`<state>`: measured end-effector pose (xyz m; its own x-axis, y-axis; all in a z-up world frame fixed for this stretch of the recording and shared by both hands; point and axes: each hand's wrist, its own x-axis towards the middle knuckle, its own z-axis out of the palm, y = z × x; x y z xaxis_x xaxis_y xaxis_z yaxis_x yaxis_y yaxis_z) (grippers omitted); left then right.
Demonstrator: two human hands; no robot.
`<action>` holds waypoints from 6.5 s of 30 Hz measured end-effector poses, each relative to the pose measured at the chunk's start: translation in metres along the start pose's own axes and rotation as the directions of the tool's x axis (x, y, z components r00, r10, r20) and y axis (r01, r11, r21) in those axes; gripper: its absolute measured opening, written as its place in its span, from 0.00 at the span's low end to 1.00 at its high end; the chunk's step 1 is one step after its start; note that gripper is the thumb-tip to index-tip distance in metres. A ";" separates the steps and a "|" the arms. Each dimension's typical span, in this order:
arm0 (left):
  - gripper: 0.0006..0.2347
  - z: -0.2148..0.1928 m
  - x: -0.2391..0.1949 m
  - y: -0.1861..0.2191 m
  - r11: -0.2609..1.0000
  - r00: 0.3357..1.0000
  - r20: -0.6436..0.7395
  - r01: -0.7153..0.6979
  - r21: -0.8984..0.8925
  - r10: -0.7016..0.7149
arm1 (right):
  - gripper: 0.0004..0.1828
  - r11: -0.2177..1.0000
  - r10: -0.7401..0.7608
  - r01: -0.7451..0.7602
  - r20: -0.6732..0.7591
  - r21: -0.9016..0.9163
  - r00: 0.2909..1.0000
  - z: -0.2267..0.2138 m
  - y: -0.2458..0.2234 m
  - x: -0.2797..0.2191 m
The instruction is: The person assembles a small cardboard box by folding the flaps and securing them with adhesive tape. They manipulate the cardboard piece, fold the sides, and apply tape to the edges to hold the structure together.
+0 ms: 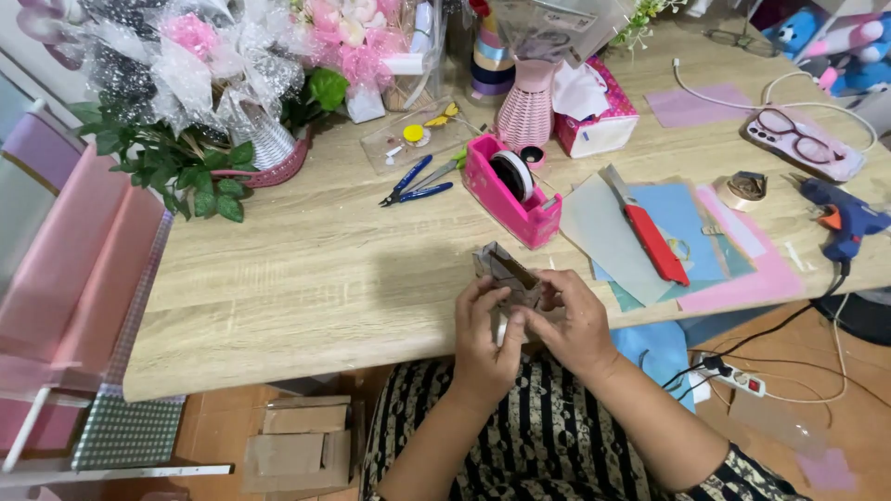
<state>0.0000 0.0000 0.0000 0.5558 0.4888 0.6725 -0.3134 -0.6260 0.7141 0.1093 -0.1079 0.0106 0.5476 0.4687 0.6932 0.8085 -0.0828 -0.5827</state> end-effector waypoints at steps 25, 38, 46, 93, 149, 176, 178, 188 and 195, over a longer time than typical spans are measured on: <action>0.10 0.005 -0.004 0.005 0.996 0.997 -0.072 0.023 -0.082 -0.029 | 0.08 0.989 -0.129 0.126 0.036 0.071 0.991 -0.017 -0.015 0.001; 0.06 0.007 0.002 0.015 0.986 0.995 -0.070 0.064 -0.156 -0.075 | 0.04 0.981 -0.005 -0.013 0.093 0.195 0.996 -0.022 -0.013 0.001; 0.04 0.002 0.008 0.016 0.993 0.996 -0.062 0.051 -0.108 -0.058 | 0.04 0.976 0.008 -0.022 0.067 0.215 0.998 -0.019 -0.015 0.000; 0.08 -0.001 0.028 -0.036 0.825 0.855 0.039 -0.510 0.245 0.517 | 0.08 0.993 -0.115 0.116 0.020 -0.020 0.993 -0.022 -0.007 -0.014; 0.06 -0.009 0.046 -0.005 0.633 0.875 0.075 -0.402 0.662 0.478 | 0.14 0.732 0.637 -0.680 0.329 0.024 0.697 -0.021 0.068 0.138; 0.05 -0.010 0.050 -0.004 0.687 0.884 0.039 -0.388 0.614 0.465 | 0.05 0.335 0.718 -0.728 0.337 0.598 0.609 -0.002 0.087 0.103; 0.05 -0.011 0.050 -0.002 0.686 0.883 0.040 -0.391 0.614 0.468 | 0.05 0.291 0.728 -0.723 0.346 0.626 0.592 0.008 0.103 0.094; 0.04 -0.008 0.049 0.001 0.659 0.875 0.013 -0.374 0.652 0.484 | 0.06 0.510 0.560 -0.666 0.378 0.544 0.737 0.001 0.042 0.060; 0.02 -0.006 0.053 0.021 0.643 0.880 0.027 -0.368 0.671 0.475 | 0.07 0.575 0.473 -0.637 0.428 0.513 0.771 -0.021 0.028 0.052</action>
<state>0.0179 0.0161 0.0520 0.3606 0.1164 0.9254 0.1108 -0.9905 0.0814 0.1648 -0.1038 0.0396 0.7117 0.6983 0.0773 0.0051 0.1050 -0.9945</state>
